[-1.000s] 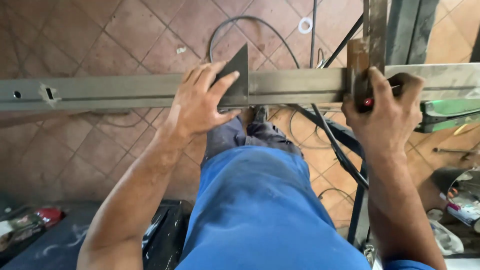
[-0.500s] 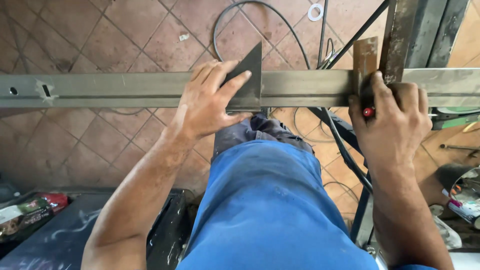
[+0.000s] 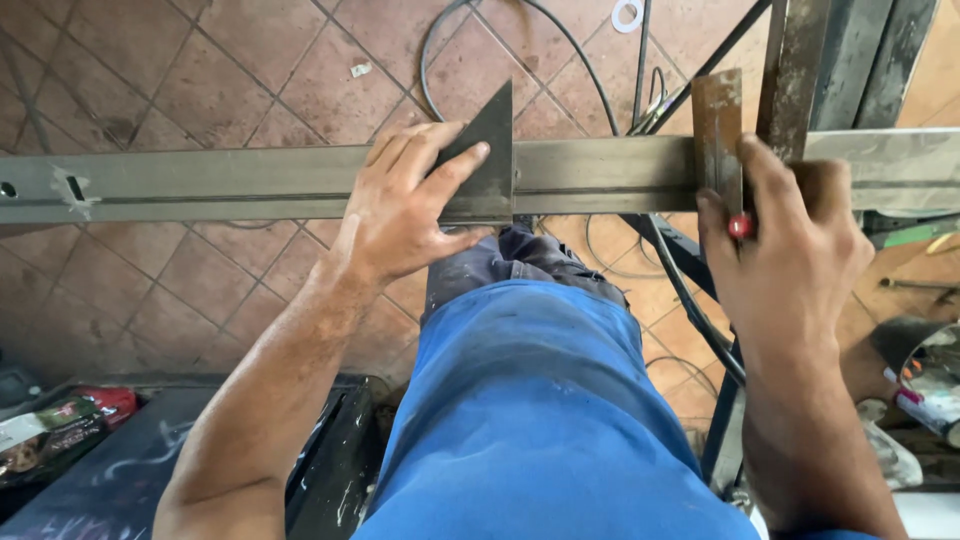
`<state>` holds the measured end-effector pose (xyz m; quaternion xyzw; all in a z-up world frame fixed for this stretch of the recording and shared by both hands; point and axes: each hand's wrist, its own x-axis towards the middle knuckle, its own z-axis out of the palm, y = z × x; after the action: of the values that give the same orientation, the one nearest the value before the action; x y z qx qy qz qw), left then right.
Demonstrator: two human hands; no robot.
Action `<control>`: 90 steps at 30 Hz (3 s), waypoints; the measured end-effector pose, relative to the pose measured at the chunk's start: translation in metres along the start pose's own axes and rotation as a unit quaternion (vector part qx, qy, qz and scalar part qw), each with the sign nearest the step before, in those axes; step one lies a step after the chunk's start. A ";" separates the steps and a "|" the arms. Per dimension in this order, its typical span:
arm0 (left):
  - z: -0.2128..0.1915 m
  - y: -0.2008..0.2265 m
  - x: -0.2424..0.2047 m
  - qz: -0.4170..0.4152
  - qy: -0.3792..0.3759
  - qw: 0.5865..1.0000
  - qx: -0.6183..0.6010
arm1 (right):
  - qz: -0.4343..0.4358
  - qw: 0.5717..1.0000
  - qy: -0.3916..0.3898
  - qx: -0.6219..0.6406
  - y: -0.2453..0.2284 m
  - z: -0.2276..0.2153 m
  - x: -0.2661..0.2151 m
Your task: Marking measurement lines on metal rectangular tubing using a speed square and a marker.
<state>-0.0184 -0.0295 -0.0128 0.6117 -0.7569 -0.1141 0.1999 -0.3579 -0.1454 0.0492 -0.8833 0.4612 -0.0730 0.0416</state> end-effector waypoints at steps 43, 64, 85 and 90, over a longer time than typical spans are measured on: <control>-0.009 -0.001 0.005 -0.001 -0.018 1.000 0.025 | 0.058 0.998 0.035 0.012 0.027 0.017 -0.010; -0.006 0.002 0.012 0.023 0.017 0.999 0.030 | 0.058 0.912 0.032 0.404 -0.061 0.011 -0.027; -0.007 0.001 0.012 0.018 0.015 1.000 0.014 | -0.065 0.902 0.122 0.409 -0.089 0.076 0.004; -0.004 0.000 0.010 0.025 0.026 0.999 0.022 | -0.088 0.909 0.125 0.387 -0.088 0.079 0.001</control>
<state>-0.0186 -0.0394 -0.0076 0.5993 -0.7689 -0.0768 0.2091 -0.2724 -0.0957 -0.0162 -0.8185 0.3187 -0.3592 0.3153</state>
